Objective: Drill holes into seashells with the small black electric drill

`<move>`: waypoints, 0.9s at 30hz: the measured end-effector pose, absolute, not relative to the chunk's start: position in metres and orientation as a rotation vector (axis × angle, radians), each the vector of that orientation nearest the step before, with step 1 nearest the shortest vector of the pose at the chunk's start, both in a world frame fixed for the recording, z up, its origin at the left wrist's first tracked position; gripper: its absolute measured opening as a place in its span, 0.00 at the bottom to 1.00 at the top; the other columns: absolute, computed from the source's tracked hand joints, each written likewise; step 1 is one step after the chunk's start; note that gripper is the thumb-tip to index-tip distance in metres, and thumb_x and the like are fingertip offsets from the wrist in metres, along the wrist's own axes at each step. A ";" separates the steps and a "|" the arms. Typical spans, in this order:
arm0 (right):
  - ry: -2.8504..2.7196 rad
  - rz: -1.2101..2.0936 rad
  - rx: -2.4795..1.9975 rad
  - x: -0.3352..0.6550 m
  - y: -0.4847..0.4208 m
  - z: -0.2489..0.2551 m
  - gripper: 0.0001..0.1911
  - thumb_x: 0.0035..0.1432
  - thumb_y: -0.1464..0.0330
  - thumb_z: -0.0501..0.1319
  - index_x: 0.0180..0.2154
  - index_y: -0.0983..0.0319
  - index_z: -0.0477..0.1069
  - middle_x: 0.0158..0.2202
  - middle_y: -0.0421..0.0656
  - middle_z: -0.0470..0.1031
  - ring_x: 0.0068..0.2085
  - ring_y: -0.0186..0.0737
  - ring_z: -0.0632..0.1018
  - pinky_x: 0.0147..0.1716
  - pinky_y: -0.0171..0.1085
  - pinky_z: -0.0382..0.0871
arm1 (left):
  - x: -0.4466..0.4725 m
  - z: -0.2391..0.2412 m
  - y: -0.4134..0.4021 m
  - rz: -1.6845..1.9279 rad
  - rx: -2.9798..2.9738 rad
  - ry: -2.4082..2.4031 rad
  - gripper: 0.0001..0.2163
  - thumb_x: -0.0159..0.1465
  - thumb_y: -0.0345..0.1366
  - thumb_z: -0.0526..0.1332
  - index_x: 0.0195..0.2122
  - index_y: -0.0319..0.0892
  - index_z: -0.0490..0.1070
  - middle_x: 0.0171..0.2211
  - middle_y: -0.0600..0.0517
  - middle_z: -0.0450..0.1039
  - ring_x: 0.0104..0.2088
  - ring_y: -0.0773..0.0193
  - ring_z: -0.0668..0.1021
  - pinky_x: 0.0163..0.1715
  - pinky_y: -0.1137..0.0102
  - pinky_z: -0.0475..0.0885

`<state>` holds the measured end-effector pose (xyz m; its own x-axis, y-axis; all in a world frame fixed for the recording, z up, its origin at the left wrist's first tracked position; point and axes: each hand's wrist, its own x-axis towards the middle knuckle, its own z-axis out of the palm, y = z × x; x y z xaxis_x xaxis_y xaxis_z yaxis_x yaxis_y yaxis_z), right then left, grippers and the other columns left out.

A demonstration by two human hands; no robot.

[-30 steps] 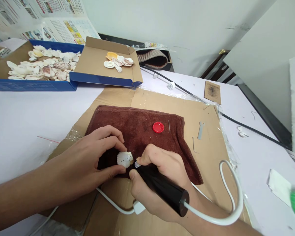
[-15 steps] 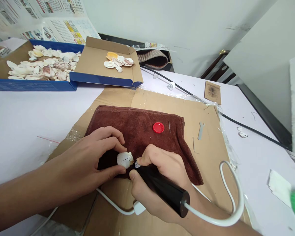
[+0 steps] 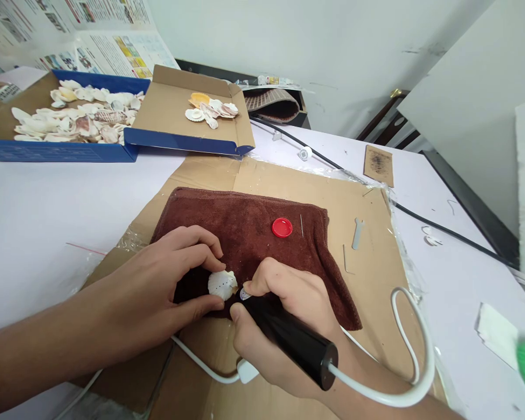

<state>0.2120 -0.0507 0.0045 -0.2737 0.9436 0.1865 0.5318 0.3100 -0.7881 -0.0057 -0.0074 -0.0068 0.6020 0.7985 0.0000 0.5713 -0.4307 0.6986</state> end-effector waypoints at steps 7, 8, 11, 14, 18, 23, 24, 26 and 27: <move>-1.932 0.798 -1.319 0.212 -0.051 0.007 0.13 0.58 0.76 0.61 0.29 0.55 0.59 0.22 0.34 0.70 0.21 0.33 0.70 0.20 0.35 0.65 | -0.005 -0.006 -0.008 0.435 2.167 1.078 0.07 0.65 0.32 0.68 0.41 0.47 0.72 0.52 0.53 0.73 0.52 0.54 0.75 0.52 0.57 0.72; -1.936 0.798 -1.326 0.212 -0.051 0.007 0.13 0.58 0.76 0.61 0.29 0.55 0.59 0.22 0.34 0.70 0.21 0.33 0.69 0.20 0.35 0.65 | -0.005 -0.006 -0.008 0.436 2.168 1.081 0.07 0.65 0.32 0.68 0.41 0.47 0.72 0.52 0.53 0.73 0.52 0.54 0.75 0.52 0.57 0.72; -1.945 0.795 -1.331 0.212 -0.051 0.007 0.13 0.58 0.75 0.61 0.29 0.56 0.59 0.22 0.35 0.70 0.21 0.33 0.70 0.20 0.35 0.66 | -0.006 -0.006 -0.008 0.431 2.166 1.083 0.07 0.65 0.32 0.68 0.41 0.47 0.72 0.52 0.53 0.73 0.52 0.54 0.75 0.52 0.57 0.72; -1.946 0.792 -1.316 0.213 -0.051 0.006 0.13 0.58 0.76 0.61 0.29 0.56 0.59 0.22 0.34 0.70 0.21 0.33 0.70 0.20 0.35 0.66 | -0.006 -0.007 -0.008 0.437 2.167 1.078 0.07 0.65 0.32 0.68 0.41 0.47 0.72 0.51 0.53 0.73 0.52 0.54 0.75 0.52 0.56 0.72; -1.948 0.779 -1.305 0.213 -0.052 0.006 0.12 0.57 0.76 0.60 0.29 0.56 0.60 0.23 0.34 0.69 0.21 0.32 0.69 0.20 0.34 0.66 | -0.006 -0.007 -0.008 0.435 2.168 1.075 0.07 0.65 0.32 0.68 0.41 0.47 0.72 0.51 0.53 0.73 0.52 0.54 0.74 0.52 0.56 0.72; -1.931 0.787 -1.301 0.212 -0.051 0.005 0.14 0.57 0.77 0.61 0.29 0.56 0.59 0.23 0.35 0.70 0.21 0.33 0.69 0.20 0.34 0.65 | -0.006 -0.007 -0.008 0.433 2.155 1.075 0.07 0.65 0.32 0.68 0.41 0.47 0.72 0.52 0.53 0.73 0.53 0.54 0.74 0.53 0.56 0.71; -1.929 0.786 -1.303 0.212 -0.051 0.005 0.14 0.57 0.77 0.61 0.28 0.56 0.59 0.23 0.35 0.70 0.21 0.33 0.69 0.20 0.34 0.65 | -0.006 -0.006 -0.008 0.432 2.155 1.077 0.06 0.65 0.33 0.68 0.41 0.47 0.72 0.52 0.53 0.73 0.53 0.54 0.74 0.53 0.56 0.71; -1.927 0.787 -1.305 0.212 -0.050 0.005 0.13 0.57 0.77 0.60 0.28 0.56 0.59 0.23 0.34 0.71 0.21 0.33 0.69 0.20 0.34 0.65 | -0.007 -0.006 -0.008 0.425 2.156 1.076 0.06 0.66 0.33 0.68 0.42 0.47 0.73 0.52 0.53 0.73 0.53 0.54 0.74 0.54 0.55 0.71; -1.926 0.790 -1.304 0.212 -0.051 0.005 0.13 0.57 0.77 0.60 0.28 0.56 0.59 0.23 0.34 0.70 0.21 0.33 0.69 0.21 0.34 0.65 | -0.007 -0.006 -0.008 0.425 2.157 1.076 0.06 0.66 0.33 0.68 0.42 0.47 0.73 0.52 0.53 0.73 0.53 0.54 0.74 0.54 0.55 0.71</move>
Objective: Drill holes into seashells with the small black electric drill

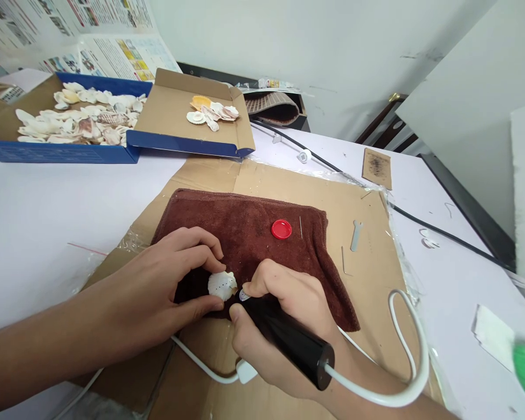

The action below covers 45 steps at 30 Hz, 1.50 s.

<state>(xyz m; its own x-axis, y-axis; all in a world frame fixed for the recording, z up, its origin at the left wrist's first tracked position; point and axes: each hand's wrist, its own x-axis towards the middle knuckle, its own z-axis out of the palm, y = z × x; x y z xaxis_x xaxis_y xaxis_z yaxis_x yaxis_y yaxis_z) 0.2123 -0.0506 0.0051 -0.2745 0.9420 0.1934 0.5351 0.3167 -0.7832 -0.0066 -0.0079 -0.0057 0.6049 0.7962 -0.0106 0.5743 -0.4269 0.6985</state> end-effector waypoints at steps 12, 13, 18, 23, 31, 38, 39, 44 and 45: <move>-1.898 0.858 -1.319 0.212 -0.051 0.004 0.12 0.59 0.74 0.60 0.29 0.55 0.60 0.23 0.33 0.67 0.23 0.32 0.67 0.22 0.34 0.64 | -0.007 -0.006 -0.007 0.421 2.165 1.068 0.07 0.65 0.32 0.69 0.42 0.46 0.73 0.51 0.53 0.73 0.51 0.54 0.75 0.53 0.55 0.71; -1.893 0.860 -1.327 0.212 -0.051 0.005 0.12 0.59 0.74 0.60 0.29 0.55 0.60 0.23 0.33 0.67 0.23 0.32 0.67 0.22 0.34 0.64 | -0.007 -0.006 -0.007 0.421 2.165 1.066 0.07 0.65 0.31 0.69 0.42 0.46 0.73 0.51 0.53 0.73 0.51 0.54 0.75 0.53 0.55 0.71; -1.856 0.904 -1.359 0.212 -0.051 0.002 0.12 0.60 0.74 0.62 0.29 0.55 0.60 0.23 0.33 0.66 0.24 0.33 0.66 0.22 0.34 0.63 | -0.007 -0.006 -0.007 0.428 2.161 1.057 0.07 0.65 0.32 0.69 0.41 0.46 0.73 0.51 0.53 0.73 0.51 0.53 0.74 0.53 0.55 0.71; -1.828 0.949 -1.398 0.214 -0.050 -0.001 0.12 0.61 0.72 0.63 0.29 0.55 0.61 0.24 0.34 0.68 0.26 0.34 0.69 0.23 0.34 0.65 | -0.005 -0.005 -0.006 0.424 2.133 1.053 0.07 0.64 0.31 0.70 0.41 0.46 0.73 0.50 0.52 0.73 0.50 0.53 0.74 0.53 0.54 0.71; -1.780 0.970 -1.459 0.211 -0.046 0.006 0.12 0.57 0.71 0.63 0.26 0.56 0.60 0.22 0.34 0.67 0.24 0.34 0.67 0.21 0.34 0.62 | -0.004 -0.007 -0.005 0.444 2.109 1.034 0.08 0.64 0.31 0.70 0.39 0.45 0.71 0.50 0.51 0.73 0.51 0.52 0.73 0.54 0.52 0.70; -1.704 1.040 -1.572 0.205 -0.043 0.011 0.14 0.54 0.73 0.64 0.25 0.56 0.59 0.21 0.33 0.65 0.24 0.33 0.65 0.21 0.33 0.62 | -0.004 -0.006 -0.006 0.421 2.092 1.021 0.08 0.64 0.30 0.70 0.38 0.44 0.71 0.49 0.51 0.73 0.50 0.53 0.72 0.53 0.52 0.70; -1.704 1.042 -1.581 0.204 -0.042 0.013 0.14 0.54 0.72 0.64 0.25 0.56 0.60 0.21 0.33 0.65 0.24 0.33 0.65 0.21 0.33 0.62 | -0.004 -0.005 -0.006 0.413 2.088 1.021 0.08 0.64 0.30 0.70 0.38 0.44 0.71 0.49 0.51 0.73 0.50 0.52 0.72 0.54 0.51 0.70; -1.715 1.012 -1.622 0.199 -0.041 0.020 0.13 0.54 0.70 0.64 0.24 0.56 0.60 0.21 0.34 0.66 0.24 0.34 0.66 0.21 0.33 0.61 | -0.004 -0.004 -0.005 0.406 2.105 1.008 0.09 0.63 0.29 0.70 0.37 0.43 0.70 0.48 0.51 0.72 0.50 0.53 0.72 0.53 0.52 0.69; -1.722 1.008 -1.635 0.198 -0.040 0.020 0.13 0.54 0.70 0.64 0.24 0.56 0.60 0.21 0.35 0.67 0.24 0.34 0.66 0.21 0.33 0.62 | -0.004 -0.005 -0.005 0.411 2.112 1.005 0.09 0.64 0.29 0.70 0.37 0.43 0.70 0.48 0.51 0.72 0.50 0.53 0.72 0.53 0.52 0.69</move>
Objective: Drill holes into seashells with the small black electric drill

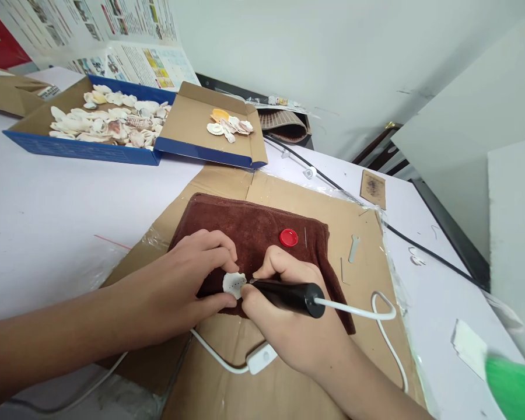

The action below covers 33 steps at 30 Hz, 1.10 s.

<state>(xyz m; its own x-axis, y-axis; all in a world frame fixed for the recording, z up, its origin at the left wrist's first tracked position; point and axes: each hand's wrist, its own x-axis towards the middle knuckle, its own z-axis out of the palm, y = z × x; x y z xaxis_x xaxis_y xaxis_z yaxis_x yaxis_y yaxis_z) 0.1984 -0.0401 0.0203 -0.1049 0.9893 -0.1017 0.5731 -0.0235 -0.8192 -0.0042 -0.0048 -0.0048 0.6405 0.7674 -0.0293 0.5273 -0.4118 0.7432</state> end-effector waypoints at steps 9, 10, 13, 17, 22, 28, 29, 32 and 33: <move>-1.727 0.929 -1.637 0.197 -0.037 0.017 0.13 0.53 0.70 0.63 0.23 0.57 0.60 0.21 0.35 0.65 0.24 0.34 0.64 0.21 0.33 0.58 | -0.004 -0.003 -0.003 0.361 2.154 1.000 0.08 0.65 0.29 0.70 0.39 0.42 0.70 0.49 0.50 0.72 0.49 0.52 0.71 0.52 0.52 0.68; -1.728 0.926 -1.639 0.196 -0.036 0.017 0.13 0.53 0.70 0.63 0.23 0.57 0.60 0.21 0.34 0.64 0.24 0.34 0.63 0.21 0.33 0.58 | -0.004 -0.003 -0.003 0.357 2.156 0.999 0.08 0.65 0.29 0.69 0.39 0.42 0.70 0.49 0.50 0.72 0.49 0.52 0.71 0.52 0.52 0.68; -1.739 0.937 -1.646 0.195 -0.036 0.019 0.13 0.53 0.69 0.64 0.24 0.57 0.60 0.21 0.35 0.65 0.25 0.35 0.64 0.22 0.35 0.59 | -0.005 -0.002 -0.004 0.363 2.163 0.991 0.08 0.65 0.30 0.69 0.38 0.42 0.70 0.48 0.49 0.72 0.49 0.51 0.72 0.51 0.53 0.68; -1.751 0.948 -1.674 0.192 -0.036 0.025 0.14 0.53 0.69 0.63 0.23 0.56 0.59 0.22 0.35 0.66 0.26 0.35 0.65 0.25 0.36 0.60 | -0.006 -0.005 -0.005 0.432 2.164 0.988 0.09 0.64 0.30 0.71 0.38 0.43 0.70 0.48 0.49 0.73 0.48 0.51 0.72 0.49 0.54 0.67; -1.789 0.986 -1.656 0.189 -0.033 0.029 0.13 0.53 0.69 0.63 0.23 0.56 0.58 0.22 0.35 0.66 0.26 0.36 0.64 0.25 0.37 0.59 | -0.005 -0.006 -0.004 0.444 2.173 0.983 0.09 0.64 0.30 0.71 0.38 0.42 0.70 0.47 0.50 0.74 0.47 0.52 0.72 0.47 0.55 0.67; -1.807 0.958 -1.639 0.188 -0.030 0.029 0.14 0.52 0.69 0.62 0.21 0.56 0.58 0.23 0.36 0.66 0.27 0.37 0.66 0.26 0.38 0.60 | -0.005 -0.005 -0.003 0.442 2.174 1.003 0.10 0.63 0.30 0.72 0.37 0.42 0.70 0.47 0.50 0.74 0.47 0.52 0.72 0.48 0.54 0.68; -1.801 0.958 -1.631 0.188 -0.030 0.029 0.14 0.51 0.69 0.62 0.21 0.56 0.58 0.23 0.36 0.65 0.27 0.37 0.65 0.26 0.38 0.60 | -0.005 -0.005 -0.003 0.442 2.174 1.004 0.10 0.63 0.29 0.72 0.37 0.42 0.70 0.47 0.50 0.74 0.47 0.52 0.72 0.49 0.54 0.68; -1.785 0.977 -1.630 0.188 -0.029 0.029 0.14 0.51 0.70 0.62 0.21 0.57 0.58 0.23 0.36 0.64 0.27 0.36 0.64 0.25 0.37 0.58 | -0.005 -0.003 -0.003 0.417 2.163 1.004 0.10 0.63 0.29 0.72 0.37 0.42 0.70 0.47 0.50 0.74 0.48 0.52 0.72 0.50 0.54 0.68; -1.784 0.986 -1.631 0.187 -0.028 0.029 0.13 0.51 0.70 0.62 0.21 0.57 0.58 0.23 0.36 0.65 0.27 0.36 0.64 0.25 0.37 0.58 | -0.005 -0.002 -0.003 0.409 2.158 1.001 0.10 0.63 0.29 0.72 0.37 0.42 0.69 0.47 0.50 0.74 0.48 0.53 0.72 0.50 0.54 0.68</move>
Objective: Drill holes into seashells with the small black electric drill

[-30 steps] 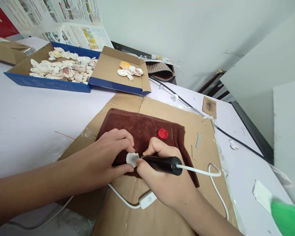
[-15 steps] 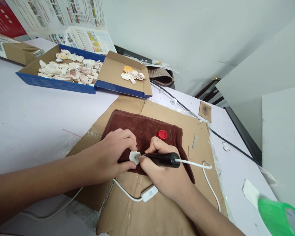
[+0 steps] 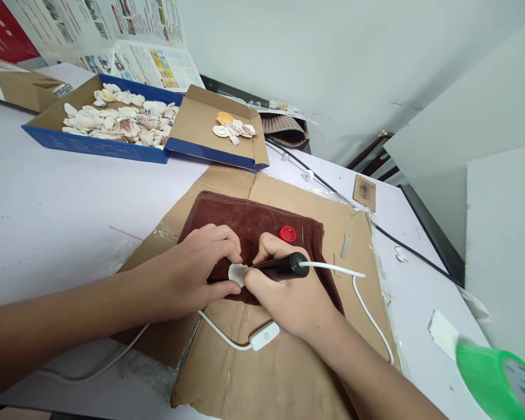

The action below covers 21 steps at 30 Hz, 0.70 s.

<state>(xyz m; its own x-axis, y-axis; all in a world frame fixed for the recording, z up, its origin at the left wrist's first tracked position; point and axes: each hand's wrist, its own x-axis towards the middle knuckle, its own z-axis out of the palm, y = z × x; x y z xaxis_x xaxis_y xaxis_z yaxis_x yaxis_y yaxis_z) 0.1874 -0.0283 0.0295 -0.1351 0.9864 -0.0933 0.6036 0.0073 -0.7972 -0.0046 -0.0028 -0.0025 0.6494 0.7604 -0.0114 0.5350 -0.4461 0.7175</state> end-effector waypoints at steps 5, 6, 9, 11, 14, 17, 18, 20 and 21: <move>-1.802 1.008 -1.609 0.187 -0.027 0.030 0.13 0.50 0.71 0.62 0.22 0.57 0.59 0.24 0.36 0.64 0.27 0.35 0.64 0.26 0.36 0.58 | -0.005 -0.003 -0.002 0.412 2.157 0.996 0.10 0.64 0.30 0.71 0.37 0.43 0.69 0.46 0.50 0.73 0.48 0.52 0.72 0.51 0.53 0.69; -1.806 1.010 -1.606 0.187 -0.027 0.030 0.13 0.50 0.72 0.62 0.22 0.57 0.59 0.25 0.36 0.64 0.27 0.35 0.64 0.26 0.36 0.58 | -0.005 -0.003 -0.002 0.417 2.161 0.995 0.10 0.64 0.30 0.71 0.37 0.43 0.69 0.46 0.50 0.73 0.47 0.52 0.72 0.51 0.53 0.69; -1.805 1.011 -1.604 0.187 -0.026 0.029 0.13 0.50 0.72 0.62 0.22 0.57 0.59 0.25 0.36 0.64 0.28 0.36 0.65 0.26 0.36 0.58 | -0.005 -0.003 -0.003 0.417 2.164 0.997 0.10 0.63 0.30 0.72 0.38 0.43 0.69 0.46 0.50 0.73 0.48 0.52 0.72 0.52 0.53 0.69; -1.805 1.007 -1.606 0.186 -0.025 0.029 0.13 0.50 0.72 0.62 0.22 0.57 0.59 0.25 0.37 0.65 0.28 0.36 0.65 0.26 0.37 0.58 | -0.005 -0.002 -0.003 0.400 2.161 1.002 0.11 0.63 0.30 0.72 0.38 0.43 0.69 0.47 0.50 0.73 0.49 0.52 0.72 0.52 0.53 0.69; -1.815 1.003 -1.608 0.186 -0.025 0.030 0.12 0.51 0.71 0.62 0.21 0.57 0.60 0.25 0.36 0.65 0.28 0.36 0.66 0.27 0.37 0.59 | -0.005 0.000 -0.003 0.385 2.157 1.011 0.11 0.63 0.30 0.72 0.38 0.43 0.69 0.47 0.50 0.73 0.49 0.52 0.72 0.53 0.53 0.69; -1.816 0.984 -1.620 0.185 -0.025 0.032 0.12 0.51 0.71 0.63 0.21 0.58 0.61 0.24 0.36 0.65 0.28 0.36 0.66 0.28 0.38 0.59 | -0.005 0.000 -0.003 0.387 2.158 1.014 0.11 0.64 0.31 0.72 0.39 0.43 0.69 0.48 0.49 0.73 0.49 0.52 0.72 0.53 0.53 0.69; -1.818 0.982 -1.624 0.185 -0.025 0.032 0.12 0.51 0.71 0.62 0.21 0.58 0.61 0.24 0.36 0.65 0.28 0.36 0.66 0.28 0.38 0.59 | -0.005 -0.001 -0.003 0.392 2.161 1.013 0.11 0.64 0.31 0.72 0.39 0.43 0.69 0.48 0.49 0.73 0.50 0.52 0.72 0.53 0.53 0.69; -1.827 0.988 -1.624 0.186 -0.025 0.032 0.11 0.51 0.72 0.62 0.22 0.58 0.61 0.24 0.36 0.66 0.29 0.37 0.67 0.28 0.38 0.59 | -0.006 -0.002 -0.004 0.398 2.170 1.010 0.11 0.64 0.31 0.72 0.40 0.42 0.69 0.48 0.49 0.72 0.50 0.51 0.72 0.53 0.53 0.70; -1.837 0.993 -1.624 0.186 -0.024 0.032 0.11 0.51 0.72 0.61 0.22 0.58 0.61 0.24 0.36 0.66 0.29 0.37 0.67 0.28 0.38 0.59 | -0.006 -0.002 -0.004 0.401 2.175 1.010 0.11 0.64 0.31 0.72 0.40 0.42 0.69 0.48 0.49 0.72 0.50 0.51 0.72 0.52 0.53 0.70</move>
